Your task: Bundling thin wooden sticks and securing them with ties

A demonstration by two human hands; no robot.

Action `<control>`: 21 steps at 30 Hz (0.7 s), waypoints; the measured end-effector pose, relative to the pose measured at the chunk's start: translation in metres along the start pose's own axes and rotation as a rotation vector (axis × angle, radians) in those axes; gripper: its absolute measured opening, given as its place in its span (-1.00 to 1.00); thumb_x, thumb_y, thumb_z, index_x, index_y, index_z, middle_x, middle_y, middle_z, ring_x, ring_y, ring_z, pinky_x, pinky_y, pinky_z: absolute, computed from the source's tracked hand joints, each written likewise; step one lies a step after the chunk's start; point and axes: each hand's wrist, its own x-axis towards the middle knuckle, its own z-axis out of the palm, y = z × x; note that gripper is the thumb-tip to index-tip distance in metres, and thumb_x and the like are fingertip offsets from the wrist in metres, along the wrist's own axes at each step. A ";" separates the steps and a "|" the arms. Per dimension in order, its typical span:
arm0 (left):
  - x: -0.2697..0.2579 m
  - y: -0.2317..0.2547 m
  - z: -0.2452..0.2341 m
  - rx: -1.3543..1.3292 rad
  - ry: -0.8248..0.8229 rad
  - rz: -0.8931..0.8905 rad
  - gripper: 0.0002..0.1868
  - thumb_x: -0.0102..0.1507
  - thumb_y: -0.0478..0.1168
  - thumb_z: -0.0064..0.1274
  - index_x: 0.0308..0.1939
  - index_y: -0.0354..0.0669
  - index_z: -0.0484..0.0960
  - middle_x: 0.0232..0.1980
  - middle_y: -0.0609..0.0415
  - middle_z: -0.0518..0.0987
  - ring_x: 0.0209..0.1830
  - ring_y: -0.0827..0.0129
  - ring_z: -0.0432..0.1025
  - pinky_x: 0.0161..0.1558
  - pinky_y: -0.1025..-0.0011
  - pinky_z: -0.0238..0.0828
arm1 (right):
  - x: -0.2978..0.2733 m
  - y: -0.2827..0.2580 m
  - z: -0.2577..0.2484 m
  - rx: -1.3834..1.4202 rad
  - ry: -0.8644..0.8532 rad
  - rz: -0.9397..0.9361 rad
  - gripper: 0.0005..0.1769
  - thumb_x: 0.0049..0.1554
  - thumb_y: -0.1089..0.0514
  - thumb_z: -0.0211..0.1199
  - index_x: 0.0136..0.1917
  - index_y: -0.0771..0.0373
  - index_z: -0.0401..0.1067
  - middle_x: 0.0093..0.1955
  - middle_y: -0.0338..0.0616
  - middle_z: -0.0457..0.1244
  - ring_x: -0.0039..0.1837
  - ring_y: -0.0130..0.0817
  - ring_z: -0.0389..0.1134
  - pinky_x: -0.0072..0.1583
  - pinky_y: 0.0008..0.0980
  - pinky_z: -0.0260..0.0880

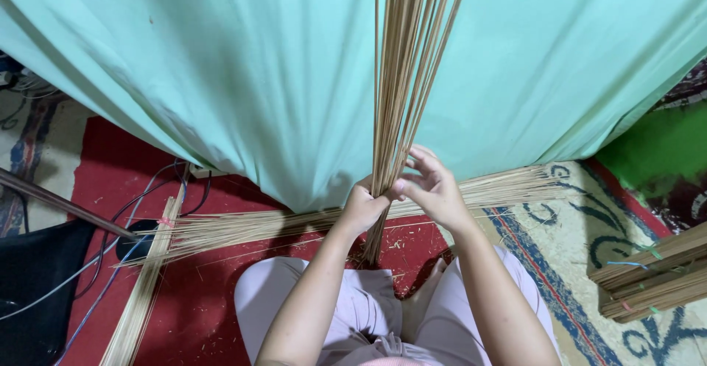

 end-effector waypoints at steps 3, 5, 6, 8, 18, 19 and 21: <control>-0.004 0.009 -0.005 -0.020 0.001 -0.016 -0.90 0.22 -0.30 0.32 -0.22 -0.22 0.74 -0.37 0.00 0.71 -0.32 0.49 0.50 -0.13 0.37 0.52 | -0.019 0.018 -0.007 -0.041 -0.189 0.316 0.16 -0.10 0.51 0.44 0.63 0.31 -0.08 0.57 0.53 -0.11 0.45 0.63 0.01 0.34 0.27 0.29; -0.001 0.007 -0.012 -0.080 -0.072 -0.022 -0.84 0.29 -0.28 0.24 -0.08 -0.26 0.73 -0.25 -0.03 0.73 -0.31 0.52 0.54 -0.19 0.47 0.57 | -0.030 0.030 -0.007 -0.138 -0.023 0.369 -0.69 0.02 0.47 0.40 0.08 0.53 0.56 -0.15 0.15 0.43 -0.18 -0.32 0.39 -0.12 -0.35 0.54; -0.001 0.017 -0.013 -0.080 -0.068 -0.023 -0.84 0.29 -0.28 0.24 -0.08 -0.26 0.73 -0.25 -0.03 0.73 -0.31 0.52 0.54 -0.19 0.47 0.57 | -0.029 0.024 -0.006 -0.137 -0.027 0.370 -0.69 0.02 0.47 0.40 0.08 0.53 0.56 -0.15 0.15 0.43 -0.18 -0.32 0.39 -0.12 -0.35 0.54; -0.001 0.037 -0.016 0.022 -0.086 0.054 -0.87 0.28 -0.27 0.26 -0.13 -0.24 0.74 -0.33 -0.09 0.71 -0.32 0.40 0.54 -0.15 0.30 0.57 | -0.028 0.011 -0.003 -0.110 0.084 0.354 -0.84 0.09 0.44 0.35 -0.02 0.51 0.59 -0.25 0.18 0.43 -0.32 -0.37 0.42 -0.25 -0.49 0.49; -0.002 0.009 -0.029 0.060 -0.083 0.037 -0.80 0.21 -0.41 0.23 -0.07 -0.29 0.73 -0.45 0.00 0.64 -0.40 0.45 0.48 -0.25 0.41 0.56 | -0.018 0.008 -0.040 -0.685 0.038 0.399 -0.62 0.40 -0.02 0.03 0.13 0.20 0.61 -0.03 -0.01 0.47 0.11 0.05 0.47 0.20 0.03 0.38; -0.002 0.006 -0.029 0.044 -0.064 0.015 -0.80 0.19 -0.38 0.28 -0.10 -0.28 0.73 -0.44 0.00 0.65 -0.45 0.47 0.49 -0.30 0.46 0.56 | -0.021 0.010 -0.032 -0.574 0.005 0.284 -0.74 0.25 0.17 0.20 0.16 0.19 0.59 0.03 -0.04 0.44 0.13 -0.03 0.46 0.24 -0.01 0.37; 0.000 -0.003 -0.025 0.023 -0.047 -0.004 -0.80 0.17 -0.35 0.34 -0.13 -0.28 0.74 -0.44 0.00 0.66 -0.49 0.49 0.50 -0.36 0.51 0.56 | -0.027 0.015 -0.018 -0.468 -0.025 0.168 -0.62 0.10 0.36 0.37 0.19 0.19 0.58 0.10 -0.07 0.41 0.14 -0.11 0.44 0.28 -0.06 0.35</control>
